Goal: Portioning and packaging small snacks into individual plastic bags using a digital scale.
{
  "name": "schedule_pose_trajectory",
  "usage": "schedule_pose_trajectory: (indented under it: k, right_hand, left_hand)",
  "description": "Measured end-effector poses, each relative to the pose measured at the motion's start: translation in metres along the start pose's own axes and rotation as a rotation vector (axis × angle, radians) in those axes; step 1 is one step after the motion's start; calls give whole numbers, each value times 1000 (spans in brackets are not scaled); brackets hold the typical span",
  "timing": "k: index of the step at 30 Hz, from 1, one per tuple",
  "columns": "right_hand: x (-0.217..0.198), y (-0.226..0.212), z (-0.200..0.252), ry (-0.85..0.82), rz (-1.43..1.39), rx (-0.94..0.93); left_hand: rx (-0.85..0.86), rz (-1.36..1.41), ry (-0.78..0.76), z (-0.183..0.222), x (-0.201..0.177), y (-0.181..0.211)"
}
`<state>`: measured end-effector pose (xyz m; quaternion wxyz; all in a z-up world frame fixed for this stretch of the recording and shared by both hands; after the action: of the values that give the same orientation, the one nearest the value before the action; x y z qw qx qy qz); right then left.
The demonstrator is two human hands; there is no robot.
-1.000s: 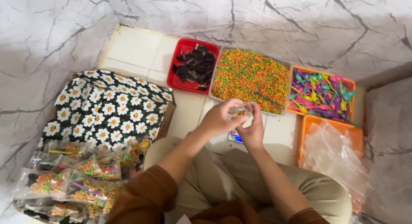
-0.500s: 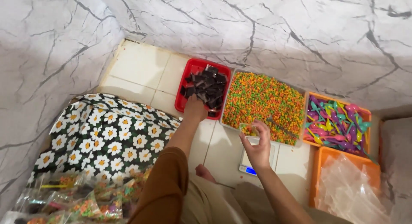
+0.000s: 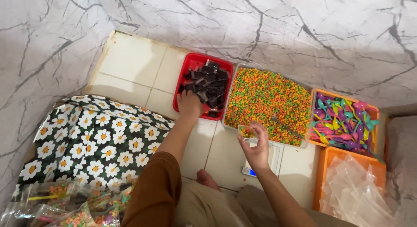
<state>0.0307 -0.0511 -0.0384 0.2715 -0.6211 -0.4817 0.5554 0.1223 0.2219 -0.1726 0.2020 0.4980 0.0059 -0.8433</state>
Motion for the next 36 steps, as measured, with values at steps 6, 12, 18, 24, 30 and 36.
schedule_pose_trajectory:
  k: [6, 12, 18, 24, 30, 36]
  right_hand:
    - [2, 6, 5, -11, 13, -26]
    - [0, -2, -3, -17, 44, -42]
    - [7, -5, -14, -18, 35, -59]
    - [16, -1, -12, -15, -27, -33]
    - [12, 10, -9, -9, -51, -20]
    - [13, 5, -9, -27, -56, -24]
  left_hand:
    - [-41, -32, -114, -13, 8, -5]
    - [-17, -50, -87, -52, 42, -11]
    - [-39, -21, -108, -12, -12, -8]
    - [-23, -77, -82, -26, 8, -11]
    - [-25, -44, -137, -40, 19, -18]
    - [-7, -29, -103, -25, 2, -16]
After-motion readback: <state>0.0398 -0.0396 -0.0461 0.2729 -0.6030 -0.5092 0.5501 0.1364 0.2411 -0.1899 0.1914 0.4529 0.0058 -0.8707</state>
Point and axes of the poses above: each hand's wrist, its own z-axis away from the middle knuckle, its own x-axis out of the palm, y = z × x, the point moved 6 cm from there along -z, towards the middle knuckle, and after that the axes turned 7 degrees about -y, right-handed, at the moved point
